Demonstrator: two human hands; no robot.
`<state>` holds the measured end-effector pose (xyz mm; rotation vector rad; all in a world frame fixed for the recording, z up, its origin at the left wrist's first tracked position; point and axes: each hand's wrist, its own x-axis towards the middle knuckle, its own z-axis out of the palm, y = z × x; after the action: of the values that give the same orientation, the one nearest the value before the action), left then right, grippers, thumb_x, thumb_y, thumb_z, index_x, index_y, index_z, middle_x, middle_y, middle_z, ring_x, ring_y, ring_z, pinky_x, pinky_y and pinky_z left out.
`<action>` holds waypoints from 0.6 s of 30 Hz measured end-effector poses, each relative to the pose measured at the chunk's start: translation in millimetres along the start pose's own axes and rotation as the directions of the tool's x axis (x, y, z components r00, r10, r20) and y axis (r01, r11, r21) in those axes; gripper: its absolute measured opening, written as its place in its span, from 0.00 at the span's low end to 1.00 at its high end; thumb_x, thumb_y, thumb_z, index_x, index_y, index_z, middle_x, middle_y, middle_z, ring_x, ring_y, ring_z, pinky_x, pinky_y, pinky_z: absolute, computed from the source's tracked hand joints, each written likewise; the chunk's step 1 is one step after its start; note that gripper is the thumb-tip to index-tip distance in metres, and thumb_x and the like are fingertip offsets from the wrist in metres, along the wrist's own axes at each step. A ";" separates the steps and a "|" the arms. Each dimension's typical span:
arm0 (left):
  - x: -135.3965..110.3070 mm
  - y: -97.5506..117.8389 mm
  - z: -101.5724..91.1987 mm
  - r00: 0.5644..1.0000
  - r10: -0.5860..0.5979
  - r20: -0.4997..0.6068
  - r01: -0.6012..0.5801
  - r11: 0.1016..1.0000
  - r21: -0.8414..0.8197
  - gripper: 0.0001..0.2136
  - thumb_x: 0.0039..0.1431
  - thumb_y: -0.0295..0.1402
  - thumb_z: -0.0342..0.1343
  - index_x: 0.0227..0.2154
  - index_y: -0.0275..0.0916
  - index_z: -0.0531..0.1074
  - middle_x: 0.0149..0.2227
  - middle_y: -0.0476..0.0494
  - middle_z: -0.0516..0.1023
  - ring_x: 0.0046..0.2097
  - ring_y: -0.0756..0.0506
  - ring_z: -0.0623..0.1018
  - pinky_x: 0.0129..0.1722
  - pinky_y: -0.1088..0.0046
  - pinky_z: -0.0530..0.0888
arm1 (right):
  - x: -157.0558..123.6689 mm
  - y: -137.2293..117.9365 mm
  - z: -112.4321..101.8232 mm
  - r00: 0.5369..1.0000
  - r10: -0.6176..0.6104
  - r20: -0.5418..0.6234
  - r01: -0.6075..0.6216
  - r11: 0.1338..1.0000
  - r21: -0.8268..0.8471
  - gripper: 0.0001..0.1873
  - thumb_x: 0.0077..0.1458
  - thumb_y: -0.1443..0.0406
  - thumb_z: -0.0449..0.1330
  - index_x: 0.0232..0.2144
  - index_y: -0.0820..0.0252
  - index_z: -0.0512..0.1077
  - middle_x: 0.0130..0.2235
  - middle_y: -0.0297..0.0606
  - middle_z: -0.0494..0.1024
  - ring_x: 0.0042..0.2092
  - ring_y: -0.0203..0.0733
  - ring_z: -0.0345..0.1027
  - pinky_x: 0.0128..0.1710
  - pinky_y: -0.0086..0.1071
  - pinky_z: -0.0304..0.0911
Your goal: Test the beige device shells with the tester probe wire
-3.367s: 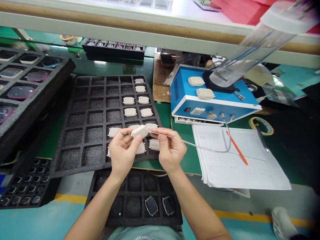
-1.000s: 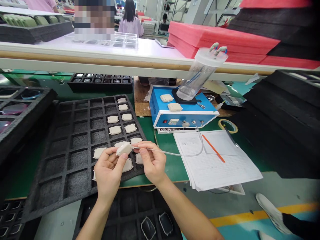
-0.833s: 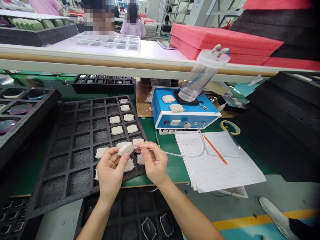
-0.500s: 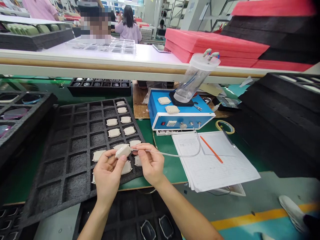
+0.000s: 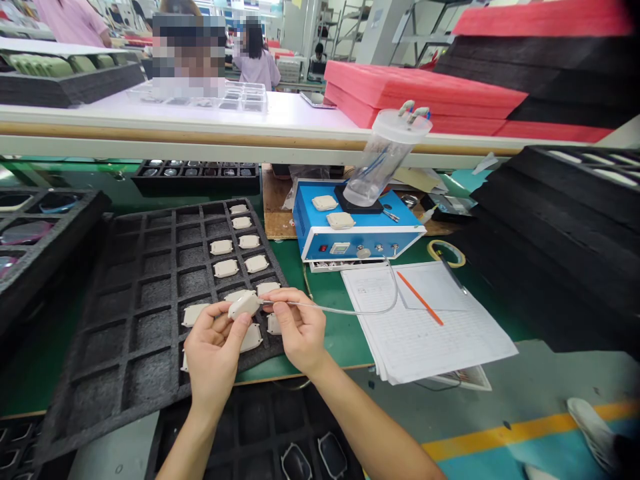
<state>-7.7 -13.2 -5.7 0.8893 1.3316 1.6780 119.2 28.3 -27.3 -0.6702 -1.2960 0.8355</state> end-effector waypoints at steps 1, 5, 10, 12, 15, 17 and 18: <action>-1.5 -0.1 -0.2 1.000 0.002 -0.004 -0.002 1.000 0.010 0.20 0.49 0.39 0.74 0.40 0.37 0.73 0.40 0.39 0.86 0.39 0.42 0.86 0.37 0.73 0.83 | -0.3 0.3 -0.3 1.000 -0.002 0.003 0.002 1.000 0.005 0.08 0.67 0.63 0.59 0.42 0.55 0.79 0.41 0.41 0.84 0.42 0.42 0.81 0.39 0.35 0.81; -3.3 11.5 0.3 1.000 -0.004 0.017 0.003 0.998 0.064 0.19 0.50 0.40 0.73 0.39 0.37 0.73 0.40 0.39 0.85 0.40 0.41 0.86 0.39 0.69 0.82 | -2.8 -1.1 -1.3 0.998 -0.041 -0.037 0.042 0.999 0.033 0.08 0.67 0.65 0.59 0.41 0.55 0.79 0.42 0.42 0.84 0.44 0.44 0.81 0.41 0.38 0.81; 66.6 46.3 7.9 0.968 0.197 0.156 -0.244 0.887 0.392 0.09 0.55 0.33 0.66 0.37 0.39 0.75 0.37 0.44 0.82 0.38 0.43 0.82 0.41 0.69 0.78 | -5.7 -6.1 -0.4 0.985 -0.032 -0.167 0.043 0.997 0.065 0.07 0.67 0.64 0.59 0.40 0.54 0.78 0.40 0.41 0.83 0.42 0.43 0.81 0.37 0.37 0.82; 116.1 52.6 10.9 0.943 0.276 0.185 -0.330 0.715 0.616 0.09 0.56 0.27 0.63 0.40 0.39 0.74 0.36 0.46 0.80 0.40 0.44 0.80 0.46 0.67 0.75 | -6.2 -6.6 0.5 0.986 -0.032 -0.161 0.042 0.998 0.057 0.07 0.66 0.63 0.59 0.39 0.55 0.78 0.39 0.40 0.82 0.40 0.42 0.81 0.35 0.35 0.82; 176.4 50.5 17.7 0.961 0.236 0.144 -0.259 0.585 0.769 0.08 0.58 0.22 0.59 0.41 0.37 0.74 0.35 0.46 0.79 0.43 0.43 0.79 0.52 0.61 0.73 | -6.1 -5.2 1.2 0.988 -0.032 -0.152 0.037 0.999 0.030 0.08 0.66 0.62 0.60 0.38 0.57 0.78 0.38 0.40 0.82 0.38 0.41 0.81 0.35 0.34 0.82; 196.5 47.3 24.1 0.972 0.200 0.124 -0.219 0.569 0.793 0.03 0.61 0.24 0.59 0.37 0.35 0.74 0.37 0.45 0.79 0.44 0.43 0.79 0.53 0.59 0.73 | -5.5 -4.7 0.5 0.989 -0.007 -0.146 0.009 1.000 0.017 0.08 0.66 0.62 0.59 0.38 0.57 0.78 0.38 0.39 0.83 0.36 0.40 0.81 0.34 0.33 0.81; 200.4 46.8 26.9 0.976 0.182 0.120 -0.203 0.559 0.804 0.02 0.62 0.26 0.59 0.36 0.33 0.74 0.39 0.44 0.79 0.47 0.43 0.79 0.55 0.59 0.72 | -5.4 -5.1 -0.4 0.990 0.009 -0.144 -0.007 1.000 0.013 0.09 0.66 0.61 0.60 0.38 0.57 0.78 0.37 0.39 0.83 0.35 0.40 0.81 0.34 0.33 0.81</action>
<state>-78.2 172.5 54.6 1.6247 2.1109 1.1200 120.1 21.0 -26.1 -0.7138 -1.1576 0.7865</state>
